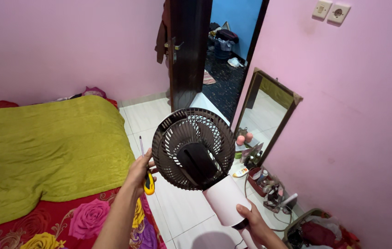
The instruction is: The person kneels on the bedroom floor and uses a screwdriver to unscrew the rear grille of a pedestal fan, removes the front cover and blade assembly, then repositions the fan and tightens the screws to reattach the grille.
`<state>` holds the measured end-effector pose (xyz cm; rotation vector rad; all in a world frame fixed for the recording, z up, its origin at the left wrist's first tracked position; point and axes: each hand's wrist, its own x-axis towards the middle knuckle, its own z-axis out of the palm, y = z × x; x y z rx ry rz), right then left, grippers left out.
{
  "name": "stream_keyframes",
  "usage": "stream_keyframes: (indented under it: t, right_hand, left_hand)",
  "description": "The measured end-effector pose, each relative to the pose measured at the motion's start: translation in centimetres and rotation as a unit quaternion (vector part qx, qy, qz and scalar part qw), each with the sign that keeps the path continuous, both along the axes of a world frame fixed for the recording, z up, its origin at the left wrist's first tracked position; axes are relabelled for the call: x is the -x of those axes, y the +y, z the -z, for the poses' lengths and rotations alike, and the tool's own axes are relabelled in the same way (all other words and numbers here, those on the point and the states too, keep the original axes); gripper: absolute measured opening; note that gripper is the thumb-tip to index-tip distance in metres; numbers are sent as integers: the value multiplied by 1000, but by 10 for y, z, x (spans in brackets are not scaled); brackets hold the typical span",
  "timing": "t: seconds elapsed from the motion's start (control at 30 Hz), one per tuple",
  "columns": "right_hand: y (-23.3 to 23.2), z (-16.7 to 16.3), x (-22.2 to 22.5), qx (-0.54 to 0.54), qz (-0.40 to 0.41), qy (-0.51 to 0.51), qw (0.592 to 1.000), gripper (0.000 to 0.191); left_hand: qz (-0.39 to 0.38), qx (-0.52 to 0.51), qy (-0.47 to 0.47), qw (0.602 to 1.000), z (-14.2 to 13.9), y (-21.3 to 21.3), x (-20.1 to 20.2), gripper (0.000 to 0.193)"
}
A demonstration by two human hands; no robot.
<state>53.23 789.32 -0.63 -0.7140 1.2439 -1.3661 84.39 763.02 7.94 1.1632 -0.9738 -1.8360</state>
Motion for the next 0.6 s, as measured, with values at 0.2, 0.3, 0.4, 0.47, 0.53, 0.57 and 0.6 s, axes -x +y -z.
stream_keyframes:
  t: [0.2, 0.3, 0.4, 0.47, 0.53, 0.57, 0.6]
  right_hand:
    - [5, 3, 4, 15, -8, 48, 999, 80]
    - [7, 9, 5, 13, -4, 23, 1000, 79]
    - [10, 20, 8, 1, 8, 6, 1000, 80]
    - [13, 27, 13, -20, 21, 8, 1000, 79]
    - [16, 33, 20, -56, 38, 11, 998, 76]
    - [18, 34, 24, -58, 26, -6, 998, 75]
    - [19, 34, 28, -61, 14, -24, 998, 77]
  left_hand:
    - [-1, 0, -9, 1000, -5, 5, 2, 50]
    - [1, -1, -12, 1000, -5, 6, 3, 52]
    - [6, 0, -15, 1000, -4, 7, 3, 52]
    - [13, 12, -7, 1000, -4, 8, 2, 50]
    - [20, 19, -1, 1000, -4, 11, 1, 47]
    - [24, 20, 1, 999, -5, 12, 1, 45]
    - [28, 21, 2, 999, -6, 13, 1, 43]
